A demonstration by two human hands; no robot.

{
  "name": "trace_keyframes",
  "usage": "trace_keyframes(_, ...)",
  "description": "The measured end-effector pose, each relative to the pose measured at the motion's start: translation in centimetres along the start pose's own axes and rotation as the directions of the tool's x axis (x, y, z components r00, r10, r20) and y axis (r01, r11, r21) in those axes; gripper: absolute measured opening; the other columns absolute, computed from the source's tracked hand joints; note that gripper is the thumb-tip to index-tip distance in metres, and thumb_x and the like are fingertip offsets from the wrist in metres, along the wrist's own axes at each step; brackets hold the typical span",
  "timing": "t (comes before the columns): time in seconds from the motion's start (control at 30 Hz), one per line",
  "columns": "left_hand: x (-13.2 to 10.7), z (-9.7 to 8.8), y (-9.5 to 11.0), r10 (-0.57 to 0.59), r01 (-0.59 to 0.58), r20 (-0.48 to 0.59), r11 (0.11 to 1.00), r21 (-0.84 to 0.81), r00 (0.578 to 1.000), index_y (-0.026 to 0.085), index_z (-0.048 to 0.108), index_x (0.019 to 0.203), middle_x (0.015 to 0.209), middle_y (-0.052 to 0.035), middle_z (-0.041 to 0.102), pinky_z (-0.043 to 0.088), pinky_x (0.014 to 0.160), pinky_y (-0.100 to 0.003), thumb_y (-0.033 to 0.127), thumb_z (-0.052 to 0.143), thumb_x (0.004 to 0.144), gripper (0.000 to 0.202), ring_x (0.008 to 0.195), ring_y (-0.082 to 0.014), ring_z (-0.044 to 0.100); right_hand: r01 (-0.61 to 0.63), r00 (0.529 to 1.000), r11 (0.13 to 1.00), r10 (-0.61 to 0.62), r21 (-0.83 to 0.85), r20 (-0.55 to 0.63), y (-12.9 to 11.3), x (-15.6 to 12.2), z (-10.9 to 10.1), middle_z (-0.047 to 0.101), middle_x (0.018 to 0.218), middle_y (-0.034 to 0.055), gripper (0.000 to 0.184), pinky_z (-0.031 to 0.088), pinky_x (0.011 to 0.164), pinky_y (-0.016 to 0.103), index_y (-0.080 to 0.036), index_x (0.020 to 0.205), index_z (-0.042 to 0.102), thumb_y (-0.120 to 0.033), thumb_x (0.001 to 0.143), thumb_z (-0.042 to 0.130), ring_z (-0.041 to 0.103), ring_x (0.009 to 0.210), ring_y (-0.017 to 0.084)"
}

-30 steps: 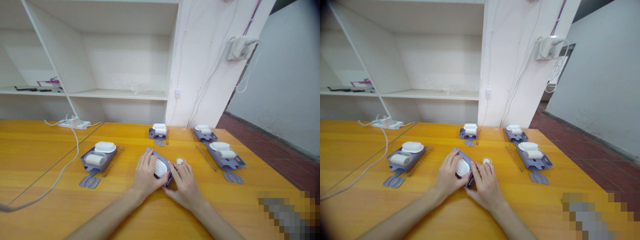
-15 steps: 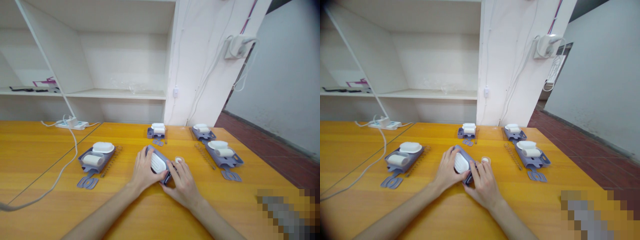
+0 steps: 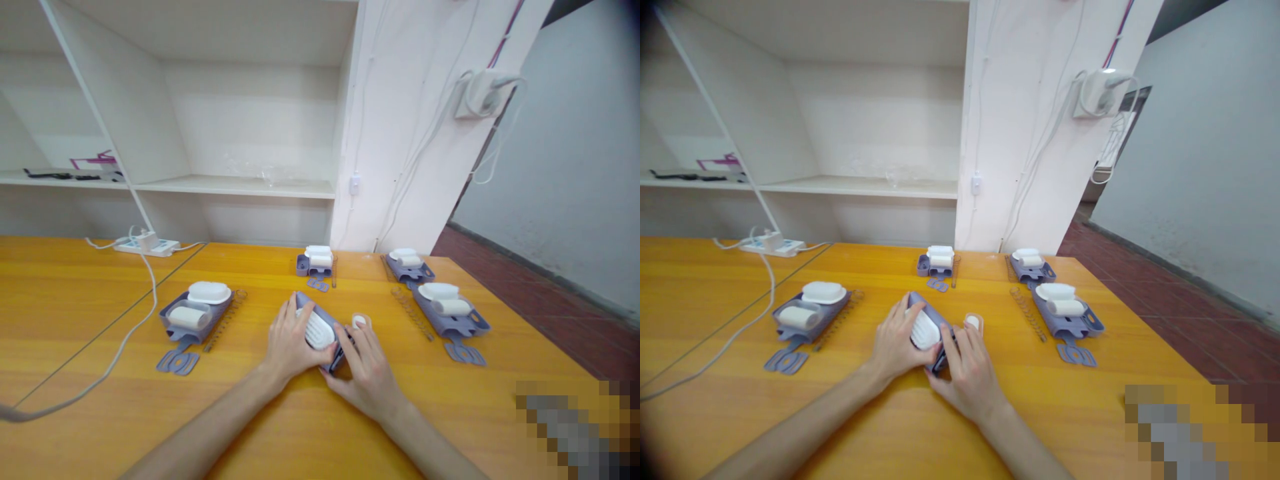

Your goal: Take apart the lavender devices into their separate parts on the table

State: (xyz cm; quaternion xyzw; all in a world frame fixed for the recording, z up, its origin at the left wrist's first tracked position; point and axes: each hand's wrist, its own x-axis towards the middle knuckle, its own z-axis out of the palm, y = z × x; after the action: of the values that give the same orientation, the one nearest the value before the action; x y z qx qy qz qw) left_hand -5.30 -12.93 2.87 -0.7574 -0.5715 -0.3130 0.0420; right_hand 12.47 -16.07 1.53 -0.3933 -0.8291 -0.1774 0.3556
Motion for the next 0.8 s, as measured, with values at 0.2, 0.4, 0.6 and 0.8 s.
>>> trace_keyframes(0.2,0.0,0.3,-0.7,0.005,-0.007,-0.033,0.998,-0.055,0.999,0.022,0.050,0.118,0.130,-0.0127,0.050,0.045,0.091,-0.041,0.054,0.061,0.066,0.062,0.114,-0.0296,0.050,-0.009,1.000,1.000,0.009,-0.011,0.007,-0.1,0.0,-0.2,0.056,0.102,0.0160,0.061,0.043,0.093,0.055,-0.008,0.129,0.046,-0.036,0.076,0.061,0.048,0.110,0.033)
trace_keyframes(0.4,0.0,0.0,-0.3,0.026,-0.026,-0.086,1.000,0.002,0.996,0.017,0.043,0.123,0.126,-0.0157,0.048,0.040,0.094,-0.045,0.061,0.058,0.069,0.071,0.114,-0.0314,0.047,-0.019,1.000,0.999,0.020,-0.038,0.017,0.3,0.2,-0.2,0.057,0.106,0.0162,0.059,0.039,0.096,0.055,-0.009,0.128,0.047,-0.037,0.078,0.059,0.050,0.107,0.030)
trace_keyframes(0.6,0.2,-1.7,0.9,0.016,-0.014,-0.011,0.994,0.113,1.000,0.018,0.053,0.106,0.094,-0.0100,0.055,0.044,0.079,-0.039,0.062,0.051,0.075,0.054,0.090,-0.0269,0.053,-0.022,0.999,0.998,0.024,-0.050,0.038,0.5,0.5,-0.5,0.058,0.108,0.0160,0.058,0.035,0.098,0.056,-0.009,0.128,0.048,-0.039,0.079,0.058,0.051,0.105,0.029)
trace_keyframes(0.8,0.9,-2.3,0.9,0.004,-0.004,-0.037,1.000,-0.002,0.999,0.019,0.051,0.102,0.095,-0.0080,0.055,0.045,0.080,-0.037,0.055,0.058,0.072,0.047,0.091,-0.0251,0.054,-0.023,0.999,0.998,0.025,-0.067,0.040,0.4,0.5,-0.6,0.058,0.109,0.0159,0.059,0.035,0.097,0.056,-0.010,0.129,0.047,-0.041,0.080,0.058,0.051,0.105,0.029)
